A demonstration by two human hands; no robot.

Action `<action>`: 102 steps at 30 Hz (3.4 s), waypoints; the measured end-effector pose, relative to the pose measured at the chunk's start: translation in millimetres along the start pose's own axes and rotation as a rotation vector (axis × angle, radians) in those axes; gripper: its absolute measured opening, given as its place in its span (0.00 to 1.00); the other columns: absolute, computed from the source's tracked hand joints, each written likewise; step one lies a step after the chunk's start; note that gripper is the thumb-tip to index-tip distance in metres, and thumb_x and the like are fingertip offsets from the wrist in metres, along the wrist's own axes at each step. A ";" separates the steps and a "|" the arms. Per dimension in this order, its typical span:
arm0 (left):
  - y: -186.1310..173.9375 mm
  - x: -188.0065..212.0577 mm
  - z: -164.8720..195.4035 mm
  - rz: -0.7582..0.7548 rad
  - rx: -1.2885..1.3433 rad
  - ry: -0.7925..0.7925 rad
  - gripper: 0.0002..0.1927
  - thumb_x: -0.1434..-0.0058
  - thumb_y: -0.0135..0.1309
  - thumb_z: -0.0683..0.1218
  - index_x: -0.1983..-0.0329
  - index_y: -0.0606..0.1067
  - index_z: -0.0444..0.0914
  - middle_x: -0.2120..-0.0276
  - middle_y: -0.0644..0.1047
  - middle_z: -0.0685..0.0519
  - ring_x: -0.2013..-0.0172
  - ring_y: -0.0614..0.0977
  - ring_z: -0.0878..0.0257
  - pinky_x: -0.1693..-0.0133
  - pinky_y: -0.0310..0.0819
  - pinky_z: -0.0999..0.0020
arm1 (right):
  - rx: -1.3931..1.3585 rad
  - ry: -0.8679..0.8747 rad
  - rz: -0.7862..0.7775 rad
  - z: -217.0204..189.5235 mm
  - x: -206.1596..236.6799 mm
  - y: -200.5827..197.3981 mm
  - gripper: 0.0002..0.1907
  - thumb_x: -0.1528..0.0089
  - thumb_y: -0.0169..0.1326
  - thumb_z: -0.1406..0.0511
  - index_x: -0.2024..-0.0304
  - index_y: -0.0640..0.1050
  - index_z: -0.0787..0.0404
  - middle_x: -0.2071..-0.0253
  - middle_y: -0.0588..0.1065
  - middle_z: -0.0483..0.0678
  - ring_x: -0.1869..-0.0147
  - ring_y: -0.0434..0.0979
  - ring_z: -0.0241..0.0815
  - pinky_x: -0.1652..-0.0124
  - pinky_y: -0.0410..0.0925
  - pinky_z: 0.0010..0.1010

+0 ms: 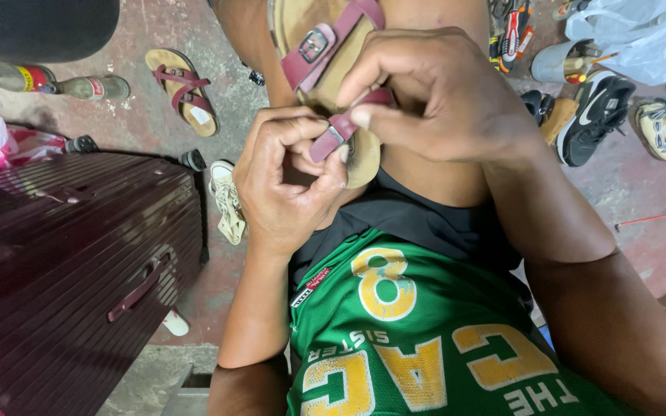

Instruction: The person repairs a pink sandal by hand, adjusting and securing the straps and buckles. They repeatedly manipulate the strap ends and buckle tongues to fasten them, then inspect the sandal from multiple angles.

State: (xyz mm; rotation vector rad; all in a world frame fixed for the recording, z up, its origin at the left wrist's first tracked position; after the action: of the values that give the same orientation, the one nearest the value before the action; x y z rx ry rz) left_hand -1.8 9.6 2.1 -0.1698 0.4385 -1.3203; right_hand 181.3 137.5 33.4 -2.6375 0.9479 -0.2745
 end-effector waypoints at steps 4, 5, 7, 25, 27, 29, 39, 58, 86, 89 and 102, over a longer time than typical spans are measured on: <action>-1.2 -1.6 1.0 -0.016 -0.048 0.013 0.16 0.42 0.66 0.37 0.52 0.75 0.36 0.52 0.78 0.48 0.66 0.78 0.65 0.63 0.76 0.74 | -0.379 -0.069 -0.035 6.3 -5.1 10.5 0.05 0.34 0.58 0.73 0.58 0.76 0.61 0.64 0.76 0.39 0.61 0.72 0.25 0.62 0.64 0.20; -1.0 -1.4 1.3 -0.019 -0.046 0.005 0.16 0.41 0.66 0.37 0.52 0.75 0.36 0.52 0.78 0.48 0.67 0.78 0.65 0.64 0.76 0.74 | -0.271 -0.099 -0.018 7.0 -3.6 11.8 0.05 0.33 0.60 0.74 0.58 0.76 0.63 0.65 0.75 0.40 0.62 0.70 0.26 0.63 0.63 0.21; -0.5 -1.1 2.2 -0.024 -0.056 0.016 0.16 0.41 0.66 0.37 0.52 0.75 0.36 0.52 0.78 0.48 0.66 0.79 0.65 0.63 0.77 0.75 | -0.107 -0.113 -0.003 7.8 -1.0 13.0 0.06 0.34 0.62 0.75 0.59 0.76 0.64 0.67 0.74 0.42 0.65 0.69 0.28 0.65 0.62 0.22; -6.5 1.0 2.9 -0.035 -0.046 0.024 0.17 0.37 0.66 0.37 0.48 0.74 0.36 0.54 0.76 0.49 0.66 0.79 0.66 0.62 0.76 0.75 | -0.128 -0.061 0.004 16.1 4.9 12.5 0.05 0.34 0.61 0.75 0.58 0.76 0.67 0.69 0.71 0.43 0.71 0.60 0.27 0.70 0.54 0.22; -10.1 2.3 2.9 -0.050 -0.087 0.058 0.16 0.37 0.67 0.37 0.49 0.74 0.36 0.53 0.76 0.48 0.64 0.80 0.65 0.60 0.77 0.74 | -0.164 -0.096 -0.021 14.2 3.2 13.4 0.05 0.33 0.60 0.74 0.57 0.76 0.65 0.68 0.72 0.40 0.69 0.62 0.24 0.70 0.54 0.21; -10.7 2.8 3.8 -0.053 -0.108 0.075 0.16 0.38 0.67 0.37 0.50 0.74 0.36 0.53 0.76 0.48 0.63 0.80 0.64 0.59 0.77 0.74 | -0.157 -0.123 -0.033 11.7 2.0 16.7 0.05 0.33 0.60 0.74 0.57 0.77 0.65 0.69 0.73 0.39 0.69 0.64 0.23 0.70 0.56 0.19; -18.1 4.5 0.5 -0.115 0.037 -0.014 0.23 0.38 0.65 0.36 0.42 0.72 0.36 0.56 0.75 0.51 0.67 0.76 0.70 0.62 0.73 0.78 | -0.137 -0.156 -0.058 9.5 -1.3 18.8 0.04 0.31 0.62 0.73 0.56 0.79 0.64 0.63 0.75 0.42 0.63 0.71 0.28 0.64 0.62 0.20; -23.0 18.7 -24.2 -0.301 0.825 -0.266 0.29 0.35 0.37 0.27 0.30 0.60 0.32 0.41 0.73 0.44 0.50 0.81 0.62 0.43 0.81 0.68 | 0.031 -0.285 -0.011 12.3 -3.3 9.8 0.09 0.37 0.68 0.70 0.57 0.81 0.65 0.59 0.76 0.47 0.57 0.77 0.37 0.58 0.67 0.26; 38.5 30.4 -7.8 -0.044 0.697 -0.290 0.15 0.25 0.54 0.32 0.40 0.65 0.32 0.50 0.78 0.44 0.53 0.85 0.63 0.52 0.80 0.74 | 0.600 -0.540 0.431 17.3 79.5 51.6 0.15 0.37 0.71 0.68 0.50 0.81 0.63 0.52 0.77 0.48 0.57 0.79 0.44 0.60 0.72 0.32; 42.9 32.9 -7.0 -0.019 0.678 -0.292 0.14 0.25 0.55 0.33 0.40 0.65 0.31 0.51 0.78 0.44 0.54 0.85 0.63 0.52 0.79 0.75 | 0.577 -0.577 0.431 23.4 80.7 52.3 0.14 0.36 0.70 0.69 0.51 0.81 0.63 0.52 0.77 0.49 0.57 0.79 0.44 0.61 0.73 0.32; 43.6 33.8 -11.7 0.016 0.641 -0.344 0.13 0.25 0.55 0.33 0.42 0.66 0.31 0.54 0.79 0.45 0.56 0.85 0.64 0.57 0.79 0.75 | 0.540 -0.708 0.345 28.2 70.4 49.6 0.11 0.39 0.69 0.70 0.55 0.82 0.63 0.55 0.77 0.48 0.55 0.81 0.43 0.60 0.75 0.32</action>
State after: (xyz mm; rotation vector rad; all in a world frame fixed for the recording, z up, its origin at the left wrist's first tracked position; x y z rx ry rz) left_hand 38.7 -10.4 -31.6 0.1427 -0.2805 -1.3236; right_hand 214.0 62.7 -5.9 -1.8187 0.8859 0.4086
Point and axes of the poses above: each hand's wrist, its own x-axis away from the middle knuckle, its own y-axis out of the palm, z = x × y, the point moved 1 cm from there along -x, towards the middle knuckle
